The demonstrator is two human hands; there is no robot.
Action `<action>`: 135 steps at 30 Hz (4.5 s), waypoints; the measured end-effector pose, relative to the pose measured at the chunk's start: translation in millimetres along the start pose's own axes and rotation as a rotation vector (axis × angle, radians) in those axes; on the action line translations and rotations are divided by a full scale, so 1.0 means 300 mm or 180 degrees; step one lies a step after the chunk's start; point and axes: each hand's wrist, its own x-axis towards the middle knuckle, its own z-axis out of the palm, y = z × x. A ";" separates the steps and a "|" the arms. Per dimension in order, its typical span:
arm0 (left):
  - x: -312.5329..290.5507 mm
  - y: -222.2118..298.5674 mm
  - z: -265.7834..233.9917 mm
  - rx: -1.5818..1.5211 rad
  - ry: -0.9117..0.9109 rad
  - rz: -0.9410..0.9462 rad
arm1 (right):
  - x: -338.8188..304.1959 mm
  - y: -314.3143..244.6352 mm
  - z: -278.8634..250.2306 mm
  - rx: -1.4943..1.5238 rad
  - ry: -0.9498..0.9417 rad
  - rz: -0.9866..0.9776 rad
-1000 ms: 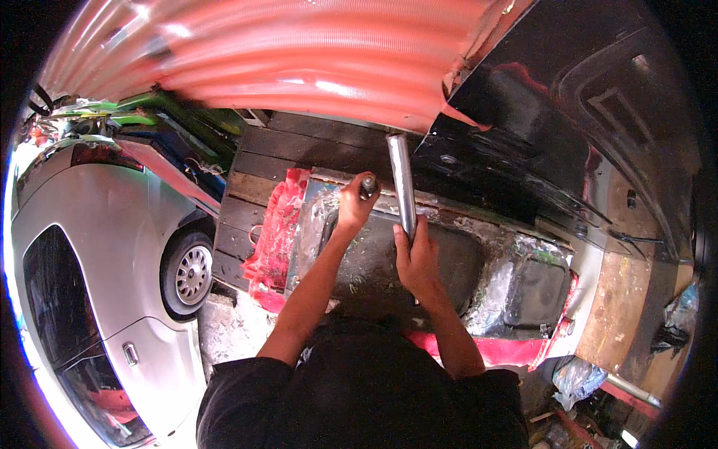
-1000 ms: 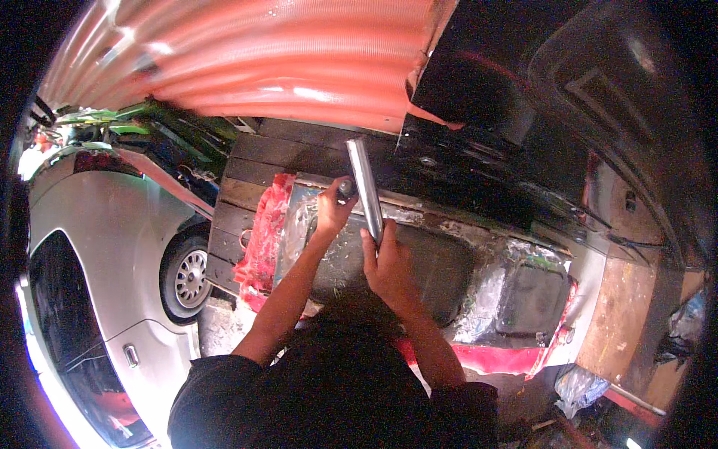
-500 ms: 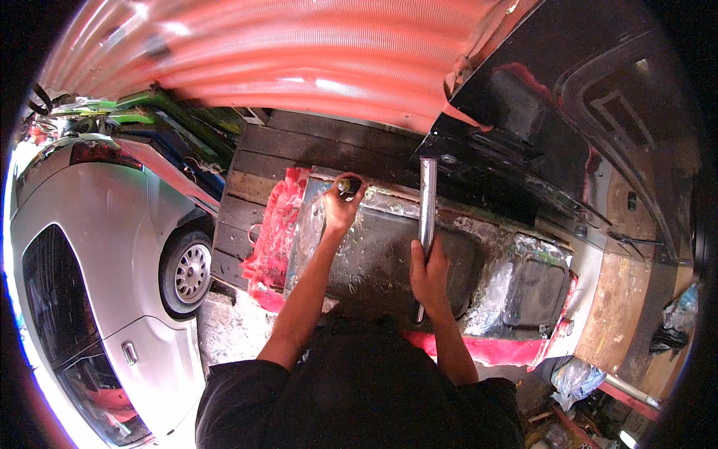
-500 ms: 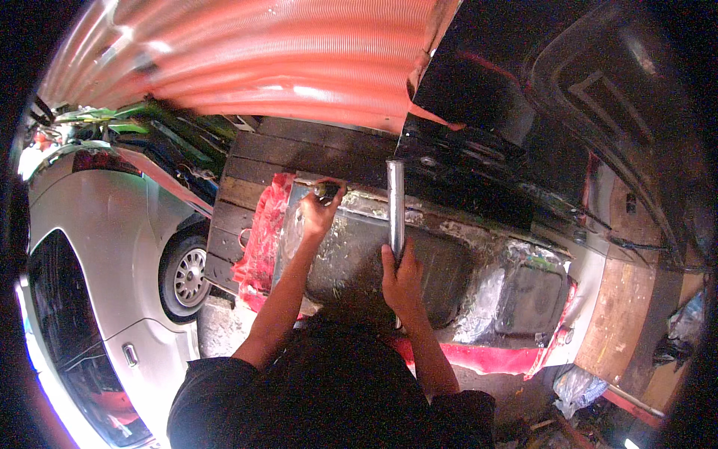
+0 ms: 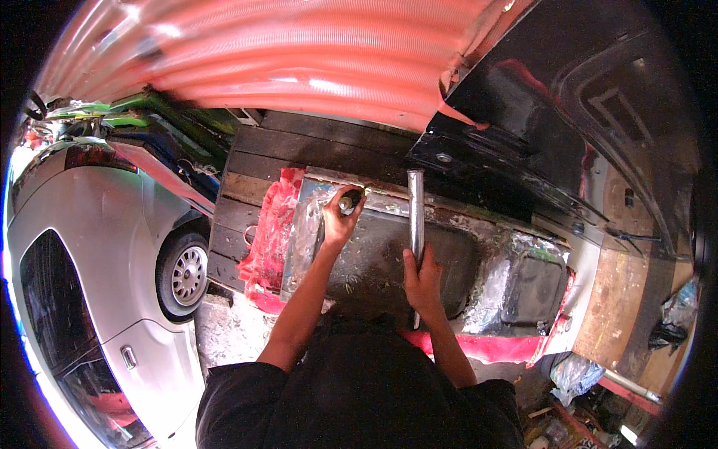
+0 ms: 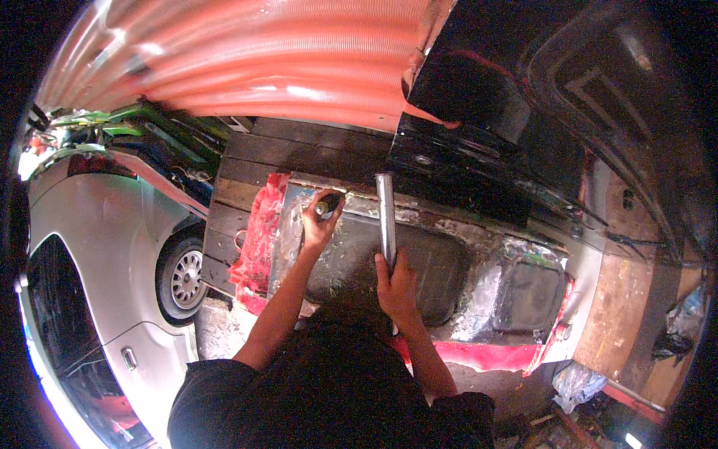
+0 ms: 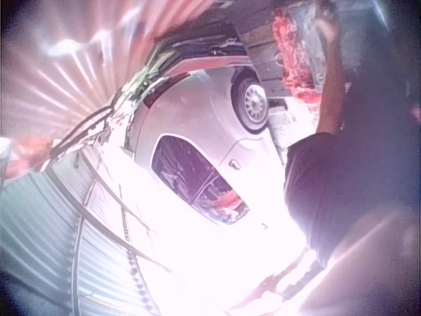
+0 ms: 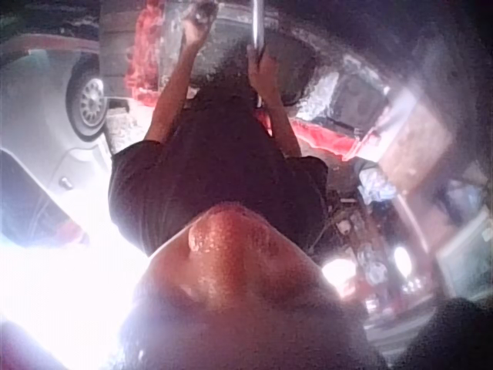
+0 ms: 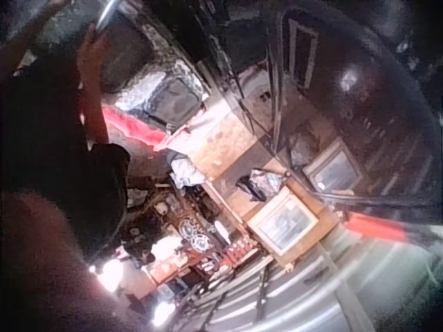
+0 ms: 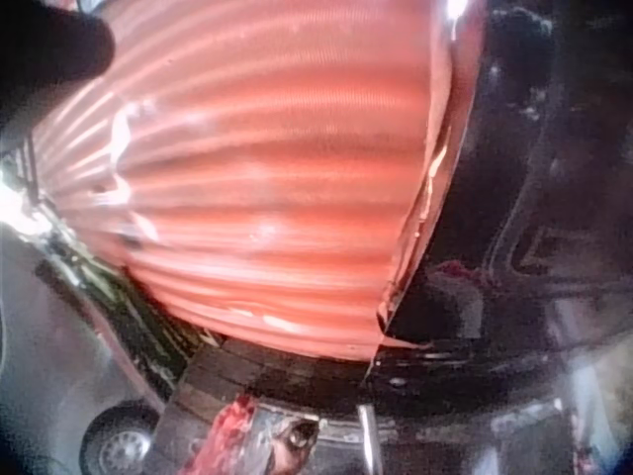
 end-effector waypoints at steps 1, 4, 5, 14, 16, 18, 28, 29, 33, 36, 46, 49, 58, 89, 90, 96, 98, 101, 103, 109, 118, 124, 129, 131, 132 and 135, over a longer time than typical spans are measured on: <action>0.001 -0.005 -0.001 -0.0057 -0.0020 0.0043 | 0.001 -0.013 -0.004 0.0040 -0.0058 0.0015; -0.003 0.000 0.001 -0.0028 -0.0137 0.0041 | -0.001 -0.048 -0.006 0.0183 -0.0137 -0.0034; -0.003 0.003 0.005 -0.0016 -0.0115 0.0100 | -0.001 -0.060 -0.005 0.0235 -0.0146 -0.0065; 0.004 0.018 0.016 0.0232 -0.0419 0.0409 | 0.000 -0.240 -0.039 0.0155 -0.0045 -0.0894; -0.001 0.002 0.012 0.0341 -0.0408 0.0518 | -0.013 -0.237 -0.031 0.0003 -0.0050 -0.1181; -0.010 -0.046 0.019 0.0458 -0.0424 0.0573 | 0.009 -0.178 0.029 -0.0333 -0.0161 -0.1226; 0.020 0.022 0.011 0.0038 -0.0395 0.0163 | 0.041 -0.096 0.092 0.0123 -0.0062 -0.0627; 0.018 0.021 0.007 0.0090 -0.0393 0.0191 | 0.030 -0.128 0.069 0.0219 -0.0017 -0.0654; 0.022 0.015 0.014 0.0247 -0.0414 0.0238 | -0.018 -0.190 0.026 0.0012 0.0281 -0.1324; 0.031 -0.007 0.045 0.0180 -0.0328 0.0451 | 0.042 -0.043 0.135 -0.0544 0.0351 -0.1480; 0.076 -0.032 0.038 -0.0485 -0.0076 -0.0230 | 0.118 0.005 0.130 0.0043 0.0531 -0.0510; 0.105 -0.058 0.008 -0.0766 0.0136 -0.0618 | 0.074 -0.045 0.063 0.0091 0.0571 -0.0299; 0.113 -0.059 0.013 -0.0663 -0.0149 -0.0164 | 0.030 0.000 0.023 0.0071 0.0623 -0.0161; -0.025 -0.040 0.068 0.0164 -0.0333 0.0020 | 0.077 0.046 0.158 -0.0623 -0.0375 -0.0412; -0.035 -0.024 0.048 0.0103 -0.0238 0.0148 | 0.067 0.061 0.151 -0.0493 -0.0356 -0.0411; -0.064 -0.021 -0.030 0.0272 -0.0402 0.0366 | 0.031 0.061 0.134 0.0028 0.0045 -0.0144; -0.093 -0.017 -0.045 0.0585 -0.0514 0.0759 | 0.019 0.080 0.130 0.0138 0.0250 -0.0119; -0.117 -0.044 -0.053 0.0616 -0.0679 0.0856 | -0.007 0.134 0.139 0.0182 0.0427 -0.0168; -0.120 -0.046 -0.047 0.0627 -0.0744 0.0839 | -0.013 0.158 0.111 -0.0096 0.0045 0.0166; -0.050 -0.010 0.000 0.0829 -0.1094 0.0962 | -0.048 0.178 0.092 -0.0038 -0.0083 0.0471; -0.038 0.008 0.077 0.1089 -0.0853 0.0926 | -0.063 0.168 0.105 -0.0007 -0.0049 0.0318; -0.058 0.002 0.055 0.1248 -0.0837 0.0894 | -0.061 0.172 0.110 -0.0045 -0.0082 0.0129; -0.025 -0.002 0.025 0.0829 -0.0545 0.0880 | -0.065 0.151 0.111 -0.0042 -0.0002 0.0091; -0.013 -0.013 0.016 0.0627 -0.0381 0.0650 | -0.065 0.137 0.105 -0.0024 -0.0075 0.0148; -0.002 -0.008 0.013 0.0514 -0.0315 0.0541 | -0.067 0.132 0.101 -0.0014 -0.0102 0.0213; 0.054 0.002 0.007 0.0388 -0.0124 0.0499 | -0.059 0.145 0.110 -0.0007 0.0059 0.0020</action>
